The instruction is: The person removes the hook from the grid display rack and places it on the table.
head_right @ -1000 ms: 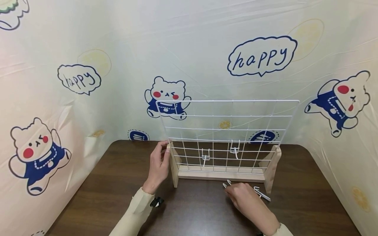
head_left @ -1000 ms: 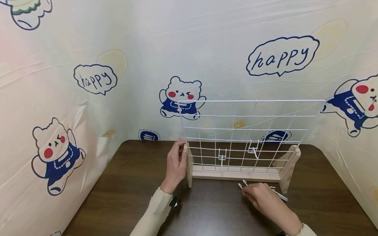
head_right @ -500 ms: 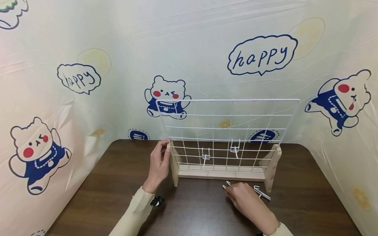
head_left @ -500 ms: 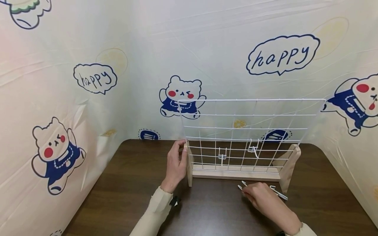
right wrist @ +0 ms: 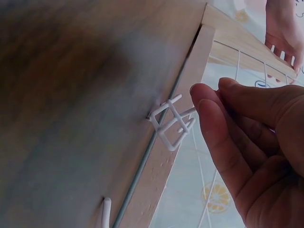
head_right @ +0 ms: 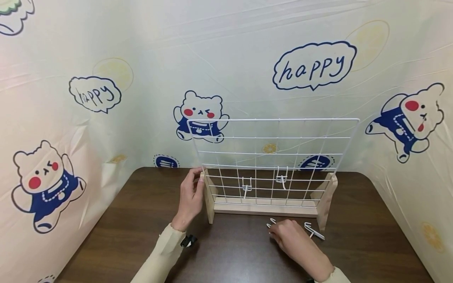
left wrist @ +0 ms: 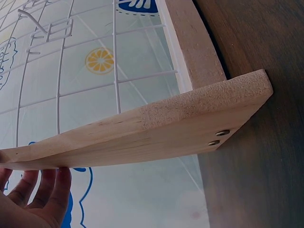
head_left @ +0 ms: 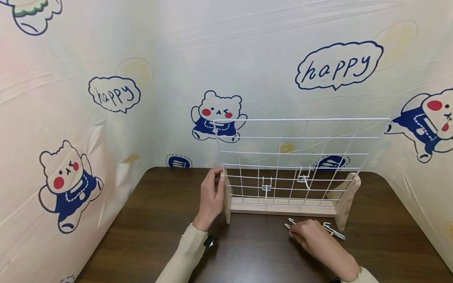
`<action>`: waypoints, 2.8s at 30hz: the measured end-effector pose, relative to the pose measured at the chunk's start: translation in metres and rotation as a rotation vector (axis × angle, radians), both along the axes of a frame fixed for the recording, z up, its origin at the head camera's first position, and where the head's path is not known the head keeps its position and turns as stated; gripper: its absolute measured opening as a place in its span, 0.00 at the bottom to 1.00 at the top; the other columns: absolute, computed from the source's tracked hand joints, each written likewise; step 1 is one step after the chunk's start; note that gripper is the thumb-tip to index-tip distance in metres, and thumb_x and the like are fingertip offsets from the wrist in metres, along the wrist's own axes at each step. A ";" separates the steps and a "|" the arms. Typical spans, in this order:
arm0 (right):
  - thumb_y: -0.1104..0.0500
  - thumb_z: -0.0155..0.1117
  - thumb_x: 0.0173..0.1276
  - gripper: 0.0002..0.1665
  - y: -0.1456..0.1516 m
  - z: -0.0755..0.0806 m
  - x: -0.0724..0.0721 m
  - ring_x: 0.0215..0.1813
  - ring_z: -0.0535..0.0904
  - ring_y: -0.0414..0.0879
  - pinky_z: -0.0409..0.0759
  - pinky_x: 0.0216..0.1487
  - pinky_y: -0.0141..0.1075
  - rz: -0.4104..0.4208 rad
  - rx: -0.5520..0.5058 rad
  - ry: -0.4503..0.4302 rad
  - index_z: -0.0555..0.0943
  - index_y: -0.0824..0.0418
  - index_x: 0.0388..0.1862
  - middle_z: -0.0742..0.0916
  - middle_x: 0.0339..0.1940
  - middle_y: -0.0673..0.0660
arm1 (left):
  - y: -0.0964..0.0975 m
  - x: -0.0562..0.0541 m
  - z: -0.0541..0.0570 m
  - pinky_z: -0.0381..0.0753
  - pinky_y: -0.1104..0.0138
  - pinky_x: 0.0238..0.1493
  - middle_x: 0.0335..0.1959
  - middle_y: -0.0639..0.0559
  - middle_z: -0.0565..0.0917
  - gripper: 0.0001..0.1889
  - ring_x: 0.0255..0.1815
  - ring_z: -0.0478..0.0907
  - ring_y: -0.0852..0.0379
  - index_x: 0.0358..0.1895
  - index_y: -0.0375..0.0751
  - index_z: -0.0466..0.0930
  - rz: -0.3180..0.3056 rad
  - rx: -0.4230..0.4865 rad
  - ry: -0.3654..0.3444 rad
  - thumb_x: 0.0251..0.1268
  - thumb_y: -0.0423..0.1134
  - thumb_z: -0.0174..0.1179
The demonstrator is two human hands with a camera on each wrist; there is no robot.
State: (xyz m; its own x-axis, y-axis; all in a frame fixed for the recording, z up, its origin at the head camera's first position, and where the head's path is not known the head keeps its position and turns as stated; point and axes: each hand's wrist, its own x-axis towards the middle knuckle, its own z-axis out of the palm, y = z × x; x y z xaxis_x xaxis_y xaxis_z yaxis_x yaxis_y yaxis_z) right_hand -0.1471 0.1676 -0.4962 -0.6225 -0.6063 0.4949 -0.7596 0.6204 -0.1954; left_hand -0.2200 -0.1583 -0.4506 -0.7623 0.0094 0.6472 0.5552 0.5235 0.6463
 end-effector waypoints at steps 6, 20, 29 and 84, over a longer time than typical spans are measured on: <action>0.68 0.81 0.51 0.16 0.000 -0.001 0.000 0.25 0.75 0.26 0.71 0.23 0.25 0.008 -0.008 -0.002 0.82 0.50 0.22 0.83 0.19 0.38 | 0.001 -0.001 0.000 0.90 0.53 0.52 0.52 0.44 0.84 0.13 0.50 0.83 0.52 0.60 0.38 0.77 0.006 -0.009 0.011 0.81 0.36 0.51; 0.66 0.82 0.51 0.16 0.000 -0.003 0.000 0.25 0.74 0.24 0.71 0.23 0.23 0.020 -0.013 -0.017 0.82 0.49 0.21 0.84 0.18 0.38 | 0.001 0.000 0.001 0.90 0.52 0.53 0.52 0.44 0.84 0.13 0.50 0.83 0.51 0.61 0.38 0.77 0.009 -0.003 -0.010 0.80 0.36 0.51; 0.65 0.81 0.52 0.18 -0.001 -0.002 0.001 0.24 0.71 0.24 0.69 0.23 0.23 0.006 0.004 -0.060 0.79 0.49 0.19 0.80 0.16 0.37 | 0.001 0.000 0.001 0.90 0.53 0.53 0.52 0.44 0.84 0.13 0.50 0.82 0.52 0.60 0.38 0.77 0.010 -0.004 -0.019 0.81 0.37 0.51; 0.66 0.76 0.59 0.20 -0.002 -0.001 0.003 0.21 0.71 0.28 0.66 0.22 0.25 0.005 0.195 -0.179 0.79 0.47 0.17 0.81 0.15 0.39 | 0.000 -0.002 0.000 0.90 0.54 0.49 0.51 0.44 0.84 0.12 0.48 0.82 0.53 0.60 0.38 0.77 0.004 0.001 0.005 0.80 0.35 0.52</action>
